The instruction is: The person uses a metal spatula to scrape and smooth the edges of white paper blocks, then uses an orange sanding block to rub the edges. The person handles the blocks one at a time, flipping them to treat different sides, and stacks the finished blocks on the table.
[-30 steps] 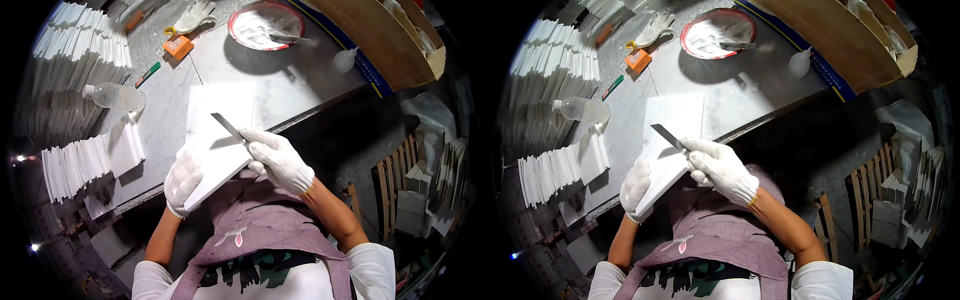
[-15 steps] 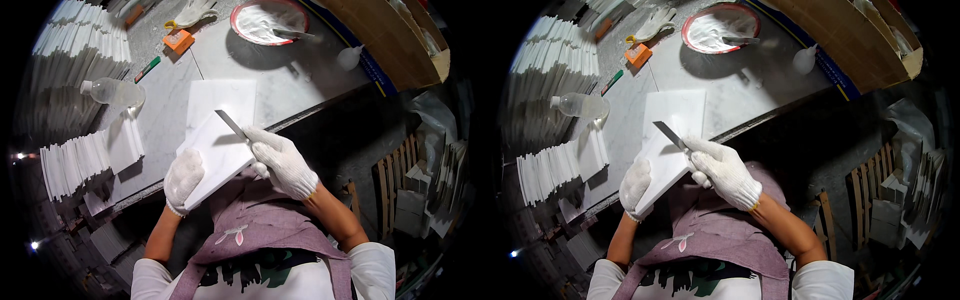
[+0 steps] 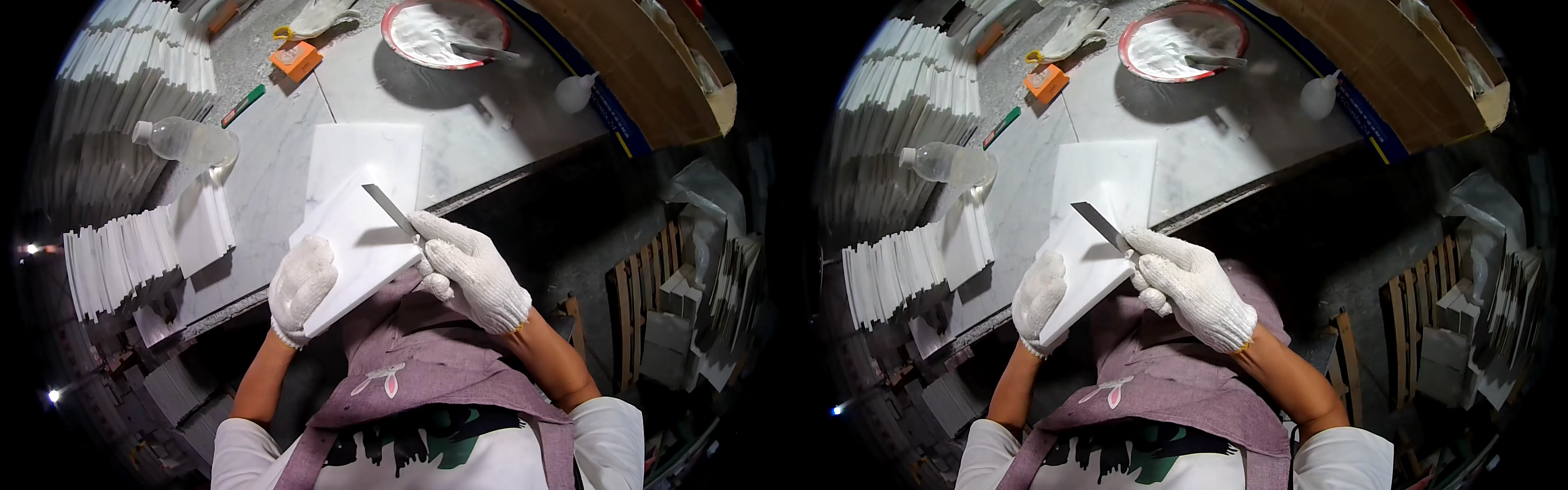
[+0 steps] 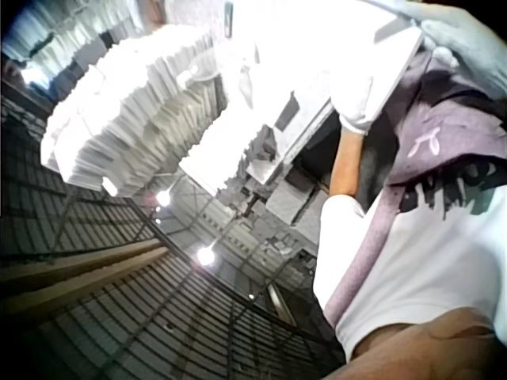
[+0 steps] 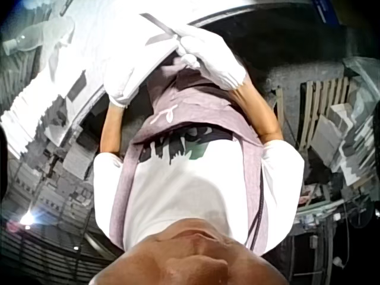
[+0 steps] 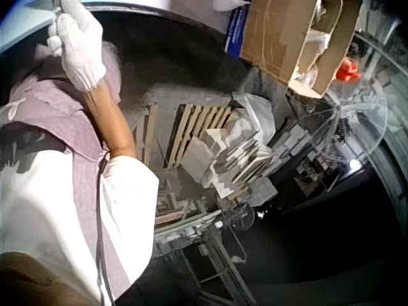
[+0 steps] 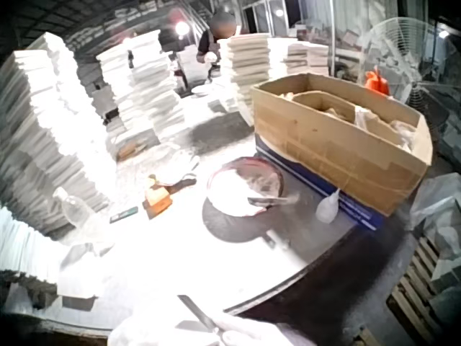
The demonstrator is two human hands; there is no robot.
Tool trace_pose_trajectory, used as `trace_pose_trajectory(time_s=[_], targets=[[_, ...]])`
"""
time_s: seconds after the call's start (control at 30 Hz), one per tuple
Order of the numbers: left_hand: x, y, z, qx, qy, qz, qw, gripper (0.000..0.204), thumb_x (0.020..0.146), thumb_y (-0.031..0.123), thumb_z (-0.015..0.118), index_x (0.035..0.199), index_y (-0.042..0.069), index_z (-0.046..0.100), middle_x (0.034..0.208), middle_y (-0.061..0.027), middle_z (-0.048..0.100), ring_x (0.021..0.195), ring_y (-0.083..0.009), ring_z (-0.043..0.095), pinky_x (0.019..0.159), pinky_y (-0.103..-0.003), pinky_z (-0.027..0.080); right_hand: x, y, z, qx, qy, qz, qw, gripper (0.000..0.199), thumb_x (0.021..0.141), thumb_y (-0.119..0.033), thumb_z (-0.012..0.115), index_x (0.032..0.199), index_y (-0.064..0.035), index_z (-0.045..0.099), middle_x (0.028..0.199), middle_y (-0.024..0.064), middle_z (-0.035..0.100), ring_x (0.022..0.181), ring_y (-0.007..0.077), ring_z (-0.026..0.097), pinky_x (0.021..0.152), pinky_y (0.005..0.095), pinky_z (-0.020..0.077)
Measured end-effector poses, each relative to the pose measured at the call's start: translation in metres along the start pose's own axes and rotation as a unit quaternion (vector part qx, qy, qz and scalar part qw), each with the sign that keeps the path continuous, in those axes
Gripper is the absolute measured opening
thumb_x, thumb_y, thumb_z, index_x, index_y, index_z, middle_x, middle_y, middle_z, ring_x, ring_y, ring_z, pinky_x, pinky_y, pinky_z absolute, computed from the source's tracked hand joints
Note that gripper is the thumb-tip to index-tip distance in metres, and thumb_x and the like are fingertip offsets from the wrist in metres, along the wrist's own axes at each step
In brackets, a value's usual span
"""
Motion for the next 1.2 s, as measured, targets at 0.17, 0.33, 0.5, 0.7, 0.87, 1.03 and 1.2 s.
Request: trace_pose_trajectory(time_s=[0.17,0.33,0.5,0.7,0.87,1.03,1.2], targets=[[0.0,0.001,0.002,-0.008,0.01,0.008,1.0,0.039,0.074,0.014,0.071,0.11,0.004,0.065,0.117,-0.0189,0.065,0.112,-0.041,0.062,0.097,-0.053,0.049,0.012,-0.01,-0.001,-0.046,0.038,0.004,0.998,0.041,0.098,-0.011,0.055,0.135,0.0065,0.05,0.088,0.001,0.053,0.065,0.0064,0.049,0.053,0.017,0.041],[0.001,0.002,0.001,-0.01,0.019,0.008,1.0,0.039,0.072,0.011,0.071,0.109,0.003,0.066,0.115,-0.0186,0.065,0.11,-0.0401,0.063,0.097,-0.053,0.049,-0.003,-0.006,0.001,-0.018,0.018,0.0,1.0,0.04,0.098,-0.009,0.055,0.135,0.0065,0.05,0.091,0.0026,0.055,0.065,0.0062,0.049,0.053,0.0166,0.041],[0.004,0.005,0.002,-0.027,0.036,0.006,0.999,0.037,0.072,0.009,0.07,0.108,0.004,0.067,0.114,-0.0182,0.065,0.11,-0.0398,0.063,0.097,-0.053,0.049,0.004,-0.011,0.0,-0.035,0.009,-0.006,0.999,0.04,0.097,-0.009,0.056,0.134,0.0074,0.051,0.093,0.0028,0.055,0.067,0.0062,0.049,0.054,0.0169,0.0415],[0.0,0.006,0.006,0.009,-0.016,0.028,0.999,0.042,0.078,0.011,0.07,0.118,0.004,0.06,0.119,-0.0226,0.063,0.112,-0.0441,0.062,0.094,-0.054,0.051,-0.003,-0.007,-0.003,-0.027,-0.01,0.0,1.0,0.043,0.098,-0.012,0.057,0.134,0.0082,0.049,0.097,0.0033,0.056,0.068,0.0055,0.049,0.054,0.0162,0.0418],[-0.003,0.004,0.006,-0.002,-0.005,0.038,0.999,0.041,0.078,0.011,0.071,0.117,0.003,0.061,0.121,-0.0234,0.063,0.113,-0.0436,0.062,0.095,-0.053,0.051,0.004,-0.011,-0.003,-0.054,0.013,-0.004,0.998,0.042,0.097,-0.011,0.056,0.134,0.0095,0.049,0.098,0.0047,0.056,0.07,0.0062,0.049,0.054,0.0164,0.042],[0.005,0.009,0.005,0.017,0.004,0.03,0.999,0.041,0.076,0.01,0.073,0.114,0.002,0.062,0.12,-0.0223,0.064,0.11,-0.0424,0.063,0.094,-0.052,0.051,-0.025,-0.014,0.009,-0.039,-0.04,0.036,0.998,0.042,0.096,-0.004,0.054,0.135,0.0106,0.047,0.106,0.0082,0.055,0.071,0.0088,0.049,0.055,0.0204,0.043],[0.015,0.002,-0.007,0.136,-0.025,-0.028,0.99,0.039,0.078,0.01,0.073,0.115,0.002,0.065,0.112,-0.0191,0.068,0.1,-0.0371,0.066,0.082,-0.044,0.054,-0.031,-0.047,-0.03,0.046,-0.026,-0.143,0.988,0.056,0.097,-0.011,0.059,0.147,0.0003,0.035,0.092,0.0031,0.053,0.067,0.0057,0.047,0.056,0.0168,0.0438]])
Point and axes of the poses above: each hand's wrist, its own x-axis towards the middle knuckle, its own z-axis out of the palm, y = z × x, the point moved 9 cm from there along x, towards the middle knuckle
